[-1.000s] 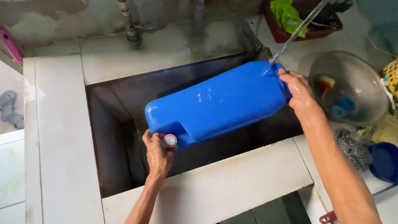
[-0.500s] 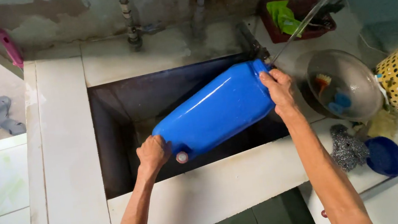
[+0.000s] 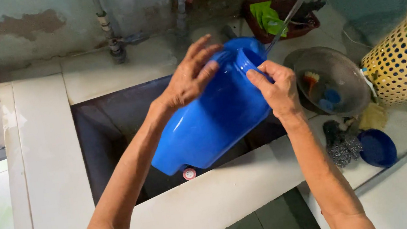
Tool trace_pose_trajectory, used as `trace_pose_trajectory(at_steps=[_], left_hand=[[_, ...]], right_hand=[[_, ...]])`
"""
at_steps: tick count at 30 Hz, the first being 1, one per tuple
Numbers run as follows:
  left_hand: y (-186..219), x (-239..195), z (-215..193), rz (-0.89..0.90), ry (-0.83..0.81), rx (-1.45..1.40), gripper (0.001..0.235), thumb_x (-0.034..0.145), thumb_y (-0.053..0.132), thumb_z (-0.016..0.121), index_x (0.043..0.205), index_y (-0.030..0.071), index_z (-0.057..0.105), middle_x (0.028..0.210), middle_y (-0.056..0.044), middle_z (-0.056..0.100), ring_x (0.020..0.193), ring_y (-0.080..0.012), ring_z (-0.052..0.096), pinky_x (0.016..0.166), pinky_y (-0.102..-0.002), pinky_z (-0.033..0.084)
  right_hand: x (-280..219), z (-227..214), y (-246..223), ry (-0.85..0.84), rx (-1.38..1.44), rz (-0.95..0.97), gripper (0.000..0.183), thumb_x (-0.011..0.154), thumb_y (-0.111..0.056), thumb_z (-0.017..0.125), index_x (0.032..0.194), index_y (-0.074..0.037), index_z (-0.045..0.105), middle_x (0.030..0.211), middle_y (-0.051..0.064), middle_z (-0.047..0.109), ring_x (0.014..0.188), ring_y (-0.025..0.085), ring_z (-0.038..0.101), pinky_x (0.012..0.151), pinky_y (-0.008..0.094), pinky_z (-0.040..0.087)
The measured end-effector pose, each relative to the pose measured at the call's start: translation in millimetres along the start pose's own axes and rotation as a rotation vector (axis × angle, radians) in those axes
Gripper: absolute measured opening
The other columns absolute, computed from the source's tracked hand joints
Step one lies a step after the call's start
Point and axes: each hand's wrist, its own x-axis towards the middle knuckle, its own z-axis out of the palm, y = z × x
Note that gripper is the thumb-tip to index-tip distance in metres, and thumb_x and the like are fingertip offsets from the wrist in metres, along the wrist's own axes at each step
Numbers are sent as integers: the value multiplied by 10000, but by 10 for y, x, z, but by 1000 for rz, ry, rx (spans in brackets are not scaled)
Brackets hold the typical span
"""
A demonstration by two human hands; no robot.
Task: Wash a blue plastic water container in a large utility sink.
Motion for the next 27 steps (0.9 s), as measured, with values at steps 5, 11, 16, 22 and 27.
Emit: trace_pose_trajectory(at_steps=[5, 11, 16, 22, 27], left_hand=[[-142, 360, -418, -60, 116, -20, 600, 909, 212, 620, 1501, 150, 542, 1653, -199, 353, 1523, -409, 370, 1244, -463, 364], [131, 585, -906, 93, 127, 154, 676, 849, 92, 713, 1502, 127, 545, 1629, -189, 390, 1517, -400, 401, 1254, -453, 376], [471, 575, -1170, 133, 76, 308, 736, 767, 30, 702, 1482, 139, 566, 1605, -198, 387, 1476, -409, 412, 1199, -464, 410], [656, 612, -1261, 231, 68, 541, 827, 788, -74, 668, 1557, 207, 554, 1651, -183, 361, 1548, -402, 324, 1221, -541, 371], [847, 705, -1057, 329, -38, 780, 938, 731, -69, 709, 1559, 337, 541, 1663, -173, 293, 1523, -420, 248, 1121, -711, 297]], right_hand=[[-63, -112, -519, 30, 88, -108, 279, 965, -209, 749, 778, -41, 628, 696, -83, 534, 663, 18, 417, 598, 222, 329], [-308, -40, -912, 98, 78, -173, 337, 994, -231, 756, 761, -35, 609, 692, -76, 511, 679, 27, 399, 620, 235, 318], [-469, 4, -1119, 126, -48, -330, 337, 1001, -223, 778, 787, -21, 615, 713, -25, 547, 661, 56, 464, 652, 256, 369], [-770, 163, -1184, 173, -198, -455, 337, 1002, -257, 795, 823, -39, 609, 704, 15, 574, 676, 117, 516, 717, 270, 402], [-953, 325, -1341, 221, -344, -580, 268, 874, -266, 826, 825, -68, 652, 746, 16, 572, 735, 187, 524, 883, 350, 388]])
